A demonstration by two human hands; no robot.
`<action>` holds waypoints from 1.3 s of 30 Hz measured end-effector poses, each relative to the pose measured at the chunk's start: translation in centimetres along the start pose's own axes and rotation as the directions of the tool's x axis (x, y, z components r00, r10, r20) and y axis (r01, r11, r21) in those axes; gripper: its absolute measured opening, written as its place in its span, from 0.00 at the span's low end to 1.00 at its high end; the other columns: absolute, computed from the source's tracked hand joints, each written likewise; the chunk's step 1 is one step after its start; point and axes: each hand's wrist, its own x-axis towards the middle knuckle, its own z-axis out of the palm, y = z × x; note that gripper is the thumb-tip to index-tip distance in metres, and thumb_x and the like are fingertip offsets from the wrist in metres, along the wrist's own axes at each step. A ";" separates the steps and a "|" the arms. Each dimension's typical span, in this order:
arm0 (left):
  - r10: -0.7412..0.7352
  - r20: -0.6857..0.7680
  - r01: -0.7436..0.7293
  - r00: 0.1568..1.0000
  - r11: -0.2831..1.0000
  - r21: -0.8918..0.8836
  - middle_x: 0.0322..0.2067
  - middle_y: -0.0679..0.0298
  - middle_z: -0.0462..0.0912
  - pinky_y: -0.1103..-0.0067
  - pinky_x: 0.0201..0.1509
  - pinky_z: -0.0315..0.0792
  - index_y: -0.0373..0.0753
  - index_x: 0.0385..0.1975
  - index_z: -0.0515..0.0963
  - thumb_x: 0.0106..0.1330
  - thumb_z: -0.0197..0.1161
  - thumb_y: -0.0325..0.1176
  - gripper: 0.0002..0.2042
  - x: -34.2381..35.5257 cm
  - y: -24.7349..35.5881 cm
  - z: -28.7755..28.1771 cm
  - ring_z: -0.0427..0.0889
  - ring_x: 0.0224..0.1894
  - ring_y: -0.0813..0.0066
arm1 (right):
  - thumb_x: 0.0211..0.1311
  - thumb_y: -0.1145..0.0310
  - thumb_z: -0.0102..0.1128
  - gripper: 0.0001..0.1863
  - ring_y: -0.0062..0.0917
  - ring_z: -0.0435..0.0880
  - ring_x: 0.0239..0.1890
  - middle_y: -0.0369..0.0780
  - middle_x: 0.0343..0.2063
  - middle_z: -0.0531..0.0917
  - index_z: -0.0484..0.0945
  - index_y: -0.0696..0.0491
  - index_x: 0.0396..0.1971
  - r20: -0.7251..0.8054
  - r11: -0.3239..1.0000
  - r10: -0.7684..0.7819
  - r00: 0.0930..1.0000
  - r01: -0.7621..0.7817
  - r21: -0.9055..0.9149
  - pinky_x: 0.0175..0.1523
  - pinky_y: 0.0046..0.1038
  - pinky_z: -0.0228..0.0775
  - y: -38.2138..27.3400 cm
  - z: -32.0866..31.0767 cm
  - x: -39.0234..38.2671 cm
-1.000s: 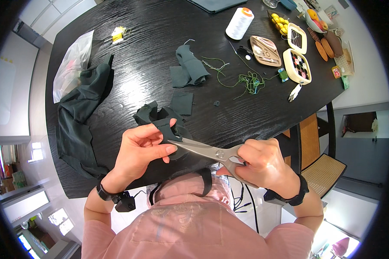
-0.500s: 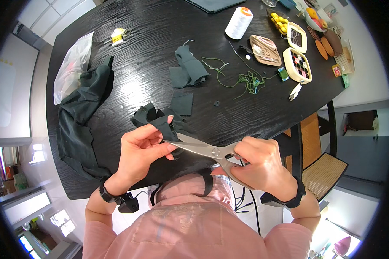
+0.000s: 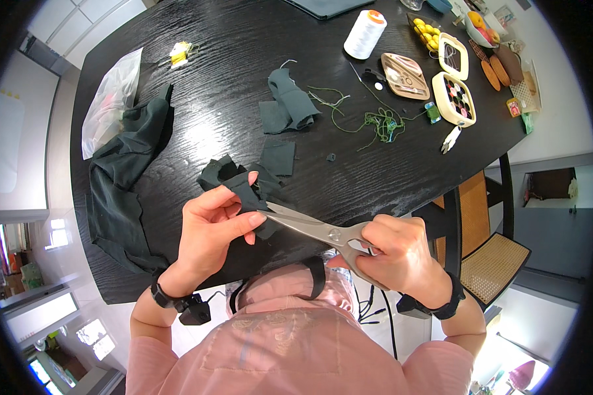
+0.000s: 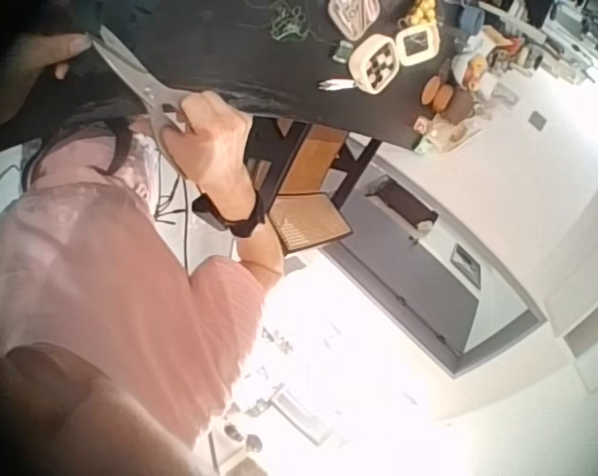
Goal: The person uses shears to cut a strip from a piece of dark green fabric and then cuts several smaller rectangular segments from that strip, leaving them on the table.
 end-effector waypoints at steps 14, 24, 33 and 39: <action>-0.016 -0.034 0.014 0.999 0.998 -0.054 0.43 0.56 0.81 0.87 0.21 0.66 0.30 0.48 0.77 0.54 0.65 0.13 0.20 0.1 0.5 -0.3 0.76 0.30 0.84 | 0.31 0.64 0.81 0.21 0.26 0.66 0.10 0.35 0.11 0.67 0.72 0.54 0.12 -0.048 0.998 -0.008 0.999 0.005 -0.070 0.15 0.25 0.56 -0.1 -0.3 0.3; -0.050 -0.008 0.050 0.999 0.998 -0.026 0.42 0.58 0.82 0.88 0.20 0.65 0.30 0.46 0.79 0.54 0.65 0.14 0.18 0.3 0.6 -0.4 0.71 0.26 0.88 | 0.29 0.66 0.81 0.20 0.27 0.68 0.11 0.35 0.11 0.67 0.71 0.54 0.12 -0.075 0.993 -0.036 0.997 0.027 -0.113 0.16 0.26 0.58 0.2 -1.2 0.6; -0.097 -0.015 0.098 0.995 0.988 0.122 0.24 0.72 0.74 0.87 0.21 0.63 0.31 0.44 0.80 0.54 0.67 0.15 0.16 0.2 0.7 -0.3 0.68 0.21 0.90 | 0.32 0.63 0.77 0.21 0.29 0.70 0.15 0.36 0.14 0.67 0.69 0.53 0.14 0.014 0.973 -0.105 0.994 0.106 -0.205 0.19 0.29 0.59 0.8 -1.7 1.0; -0.050 -0.018 0.052 0.999 0.977 0.205 0.30 0.70 0.79 0.90 0.28 0.68 0.32 0.44 0.81 0.55 0.66 0.16 0.15 -0.1 0.7 -0.4 0.76 0.30 0.88 | 0.28 0.58 0.79 0.24 0.29 0.70 0.15 0.36 0.15 0.68 0.69 0.53 0.14 0.029 0.962 -0.079 0.996 0.084 -0.260 0.19 0.28 0.59 0.2 -2.2 1.5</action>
